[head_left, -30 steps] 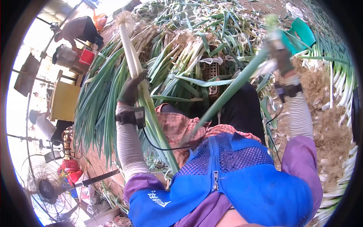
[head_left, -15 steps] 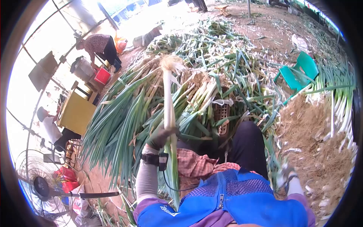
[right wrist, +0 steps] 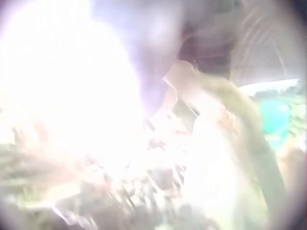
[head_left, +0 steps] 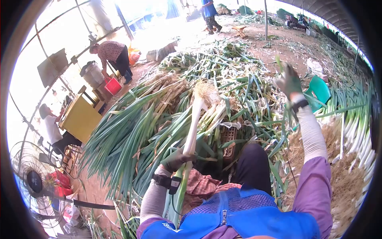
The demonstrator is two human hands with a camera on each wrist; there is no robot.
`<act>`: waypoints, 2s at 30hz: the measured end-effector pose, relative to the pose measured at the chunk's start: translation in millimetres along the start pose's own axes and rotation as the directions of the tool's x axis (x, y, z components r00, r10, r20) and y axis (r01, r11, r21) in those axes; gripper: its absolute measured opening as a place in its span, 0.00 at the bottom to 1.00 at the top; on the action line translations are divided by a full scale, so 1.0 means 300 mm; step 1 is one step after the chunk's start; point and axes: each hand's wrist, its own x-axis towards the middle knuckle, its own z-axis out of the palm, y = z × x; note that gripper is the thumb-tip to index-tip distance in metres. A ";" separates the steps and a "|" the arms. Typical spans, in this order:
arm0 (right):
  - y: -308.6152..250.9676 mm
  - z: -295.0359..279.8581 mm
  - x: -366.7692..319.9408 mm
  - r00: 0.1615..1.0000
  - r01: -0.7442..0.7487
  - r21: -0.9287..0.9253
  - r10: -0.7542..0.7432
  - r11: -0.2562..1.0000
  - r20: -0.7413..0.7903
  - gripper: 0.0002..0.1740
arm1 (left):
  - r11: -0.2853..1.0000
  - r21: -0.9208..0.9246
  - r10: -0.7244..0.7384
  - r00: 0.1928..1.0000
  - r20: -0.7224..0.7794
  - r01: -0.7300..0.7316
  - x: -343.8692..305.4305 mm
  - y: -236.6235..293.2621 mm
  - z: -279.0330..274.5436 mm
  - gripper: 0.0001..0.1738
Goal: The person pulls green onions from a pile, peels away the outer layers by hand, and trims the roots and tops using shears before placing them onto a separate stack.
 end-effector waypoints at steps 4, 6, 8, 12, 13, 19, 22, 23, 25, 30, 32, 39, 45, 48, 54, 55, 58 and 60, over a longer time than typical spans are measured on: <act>-0.546 -0.328 0.109 0.791 0.609 0.382 -0.566 0.695 -0.233 0.43 | 0.989 -0.150 0.018 0.999 0.034 -0.013 -0.015 0.043 0.043 0.23; -0.756 -0.321 -0.049 0.573 0.817 0.293 -0.758 0.497 -0.311 0.32 | 0.986 -0.165 0.034 0.987 0.157 -0.008 0.017 0.038 0.066 0.22; -0.853 -0.371 -0.234 0.423 0.878 0.295 -0.900 0.376 -0.110 0.24 | 0.988 -0.152 0.050 0.957 0.284 -0.007 0.031 0.091 0.117 0.22; -0.839 -0.293 -0.379 0.308 0.855 0.428 -0.951 0.292 0.034 0.17 | 0.996 0.083 -0.008 0.912 0.411 -0.029 0.048 0.119 0.208 0.25; -0.811 -0.303 -0.394 0.299 0.837 0.464 -0.953 0.289 0.056 0.16 | 0.998 0.063 -0.035 0.899 0.436 0.008 0.058 0.099 0.220 0.24; -0.650 -0.357 -0.414 0.307 0.795 0.460 -0.916 0.395 0.257 0.20 | 0.998 -0.055 -0.015 0.905 0.425 0.043 0.050 0.167 0.259 0.24; -0.475 -0.436 -0.326 0.423 0.729 0.445 -0.854 0.520 0.304 0.29 | 0.982 -0.180 0.099 0.955 0.280 -0.050 -0.025 0.334 0.248 0.23; -0.394 -0.452 -0.304 0.520 0.699 0.402 -0.806 0.591 0.282 0.30 | 0.968 -0.055 0.252 0.950 0.183 -0.246 -0.040 0.361 0.210 0.25; -0.233 -0.597 -0.252 0.637 0.577 0.307 -0.652 0.757 0.411 0.31 | 0.938 0.119 0.333 0.941 -0.054 -0.325 -0.066 0.379 0.092 0.29; 0.271 -0.946 -0.207 0.951 0.275 -0.095 -0.256 0.957 0.174 0.21 | 0.752 0.393 0.633 0.747 -0.204 -0.530 -0.196 0.600 0.085 0.20; 0.475 -1.109 -0.247 1.000 -0.015 -0.339 0.023 0.941 0.018 0.29 | 0.716 0.425 0.670 0.716 -0.196 -0.553 -0.169 0.593 0.075 0.19; 0.978 -1.567 -0.519 0.727 -0.670 -0.656 0.487 0.348 -0.484 0.31 | 0.655 0.491 0.617 0.782 0.091 -0.574 0.071 0.438 0.065 0.18; 1.217 -1.536 -0.898 0.191 -0.798 -0.599 0.913 -0.069 -0.360 0.35 | 0.954 0.094 0.262 0.945 0.195 -0.284 0.210 0.285 0.173 0.18; 1.183 -1.506 -1.009 0.166 -0.882 -0.472 0.946 0.016 -0.278 0.34 | 0.990 0.080 0.108 0.986 0.129 -0.118 0.190 0.247 0.245 0.16; 1.154 -1.522 -1.012 0.205 -0.819 -0.574 0.935 0.002 -0.290 0.37 | 0.993 0.118 -0.034 0.992 0.118 0.020 0.243 0.095 0.206 0.19; 1.153 -1.515 -0.996 0.202 -0.814 -0.581 0.935 -0.005 -0.292 0.38 | 0.994 0.106 -0.043 0.988 0.149 0.027 0.291 0.034 0.152 0.20; 1.257 -1.509 -1.030 0.314 -0.773 -0.634 0.878 0.015 -0.361 0.44 | 0.997 0.072 -0.044 0.987 0.152 0.033 0.269 -0.018 0.092 0.21; 1.241 -1.465 -0.997 0.489 -0.729 -0.678 0.762 0.090 -0.424 0.45 | 0.992 0.124 -0.015 0.995 0.098 0.003 0.294 -0.096 0.024 0.22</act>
